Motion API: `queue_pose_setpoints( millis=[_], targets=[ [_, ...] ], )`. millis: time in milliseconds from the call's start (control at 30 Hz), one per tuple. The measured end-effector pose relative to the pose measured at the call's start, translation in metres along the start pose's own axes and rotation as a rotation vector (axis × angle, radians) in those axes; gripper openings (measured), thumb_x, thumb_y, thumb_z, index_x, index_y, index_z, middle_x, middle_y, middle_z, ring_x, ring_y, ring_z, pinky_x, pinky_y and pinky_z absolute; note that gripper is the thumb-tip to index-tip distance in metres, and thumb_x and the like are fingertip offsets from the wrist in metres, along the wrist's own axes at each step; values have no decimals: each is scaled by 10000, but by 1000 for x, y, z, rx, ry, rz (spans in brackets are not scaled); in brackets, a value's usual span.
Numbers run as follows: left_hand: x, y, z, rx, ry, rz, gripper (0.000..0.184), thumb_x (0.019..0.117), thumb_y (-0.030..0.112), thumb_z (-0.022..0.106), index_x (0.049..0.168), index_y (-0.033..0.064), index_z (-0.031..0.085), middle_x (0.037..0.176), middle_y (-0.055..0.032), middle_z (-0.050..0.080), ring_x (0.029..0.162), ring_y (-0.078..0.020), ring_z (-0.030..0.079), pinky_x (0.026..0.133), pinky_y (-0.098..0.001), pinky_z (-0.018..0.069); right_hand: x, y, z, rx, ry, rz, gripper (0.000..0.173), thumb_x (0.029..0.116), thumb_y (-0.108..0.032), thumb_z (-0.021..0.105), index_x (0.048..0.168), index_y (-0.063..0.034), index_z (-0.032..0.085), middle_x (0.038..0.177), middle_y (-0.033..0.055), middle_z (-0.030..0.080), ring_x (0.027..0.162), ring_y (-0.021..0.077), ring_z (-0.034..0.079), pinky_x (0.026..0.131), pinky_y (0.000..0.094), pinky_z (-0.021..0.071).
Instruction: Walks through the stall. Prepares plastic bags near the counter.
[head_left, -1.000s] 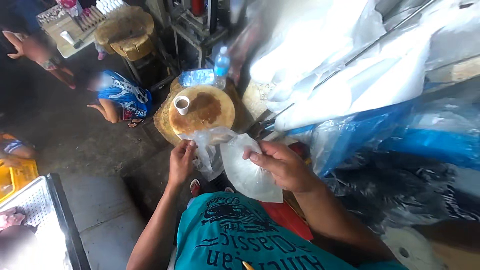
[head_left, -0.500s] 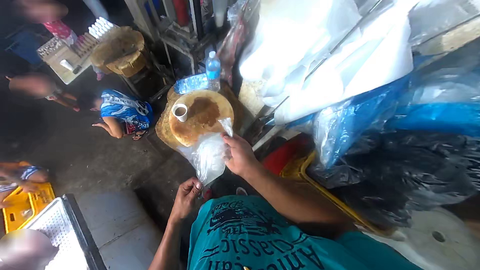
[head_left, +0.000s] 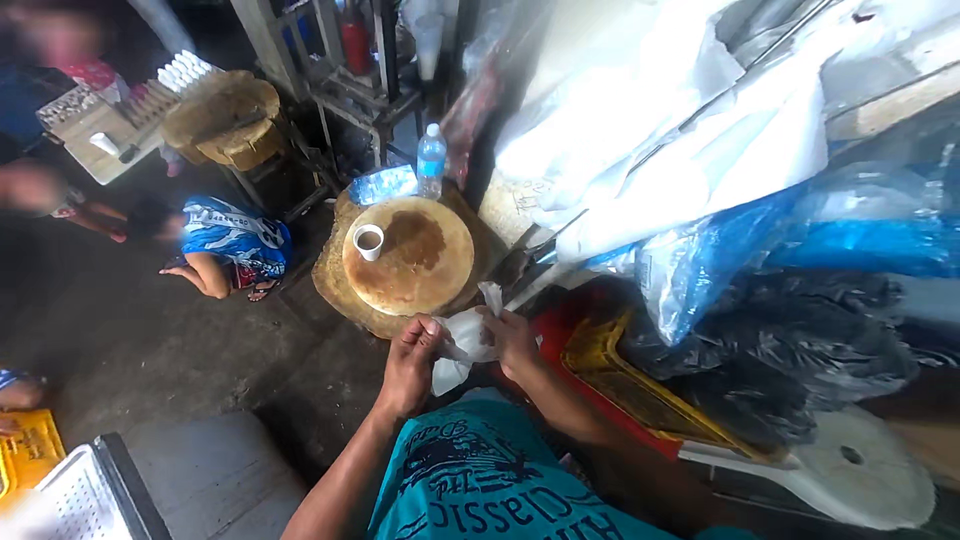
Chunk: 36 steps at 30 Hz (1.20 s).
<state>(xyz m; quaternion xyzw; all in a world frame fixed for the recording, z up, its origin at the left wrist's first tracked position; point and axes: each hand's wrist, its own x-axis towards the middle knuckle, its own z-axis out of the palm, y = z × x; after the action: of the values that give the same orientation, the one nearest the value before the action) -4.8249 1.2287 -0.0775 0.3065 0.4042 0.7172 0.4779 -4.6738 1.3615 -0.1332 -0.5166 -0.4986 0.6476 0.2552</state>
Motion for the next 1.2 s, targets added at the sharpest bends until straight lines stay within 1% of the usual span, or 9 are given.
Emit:
queue_pose_setpoints(
  millis=[200,300,433,567,733,867,1033,1133,1200],
  targets=[
    [16,11,-19,70,-73,19,218,1085,154,478,976,54,638,929,-52,683,885,-152,668,849,-364,575,41,-38,17,-100,30,-41,208,1048,-116,535,1119,17,678,755,46,631,618,109,592,631,287,543],
    [28,16,-24,158,-147,-7,217,1080,138,503,1021,7,665,997,-95,719,941,-174,688,894,-375,575,86,-68,15,-353,-92,-170,255,1046,-162,541,1180,-17,701,851,98,671,727,171,624,732,382,555],
    [53,-3,-12,162,-126,-89,199,1071,114,519,1083,-28,658,1048,-116,712,927,-187,696,878,-388,599,145,-99,23,-566,-242,-374,279,1076,-216,507,1193,-65,710,816,119,647,662,210,595,640,430,534],
    [90,-22,-11,212,-107,-131,244,1063,93,526,1234,-43,634,1156,-132,699,1018,-194,687,936,-387,585,203,-127,51,-759,-325,-453,308,1079,-187,472,1205,-55,720,950,157,697,853,273,672,837,500,555],
    [113,-54,-30,171,-47,-318,346,1047,109,541,1356,-46,568,1263,-167,663,1141,-239,661,1017,-431,559,243,-95,77,-1056,-425,-446,305,1063,-261,536,1005,-6,695,954,223,695,940,416,681,847,677,521],
    [116,-63,-35,141,36,-373,340,1033,124,554,1331,-35,585,1235,-168,675,1103,-250,673,983,-442,572,264,-68,80,-1001,-498,-355,340,1053,-306,565,962,0,680,916,205,680,913,380,673,838,630,525],
    [123,-65,-32,214,109,-375,327,1006,120,596,1287,-47,602,1147,-152,699,1023,-216,695,925,-392,595,248,-84,61,-839,-461,-348,475,1049,-233,576,1506,-119,511,1163,130,716,993,277,707,939,518,565],
    [130,-63,-39,355,161,-404,223,997,141,654,1160,-7,689,1043,-90,732,917,-144,703,858,-317,595,232,-99,50,-869,-325,-411,575,1050,-204,550,1596,-163,373,1145,123,713,963,280,705,912,499,575],
    [129,-67,-46,416,200,-455,190,999,189,674,1081,25,723,955,-58,740,840,-117,700,800,-299,595,226,-98,47,-913,-177,-477,571,1018,-194,603,1561,-135,435,1174,148,700,1031,318,692,937,522,563]
  ],
)
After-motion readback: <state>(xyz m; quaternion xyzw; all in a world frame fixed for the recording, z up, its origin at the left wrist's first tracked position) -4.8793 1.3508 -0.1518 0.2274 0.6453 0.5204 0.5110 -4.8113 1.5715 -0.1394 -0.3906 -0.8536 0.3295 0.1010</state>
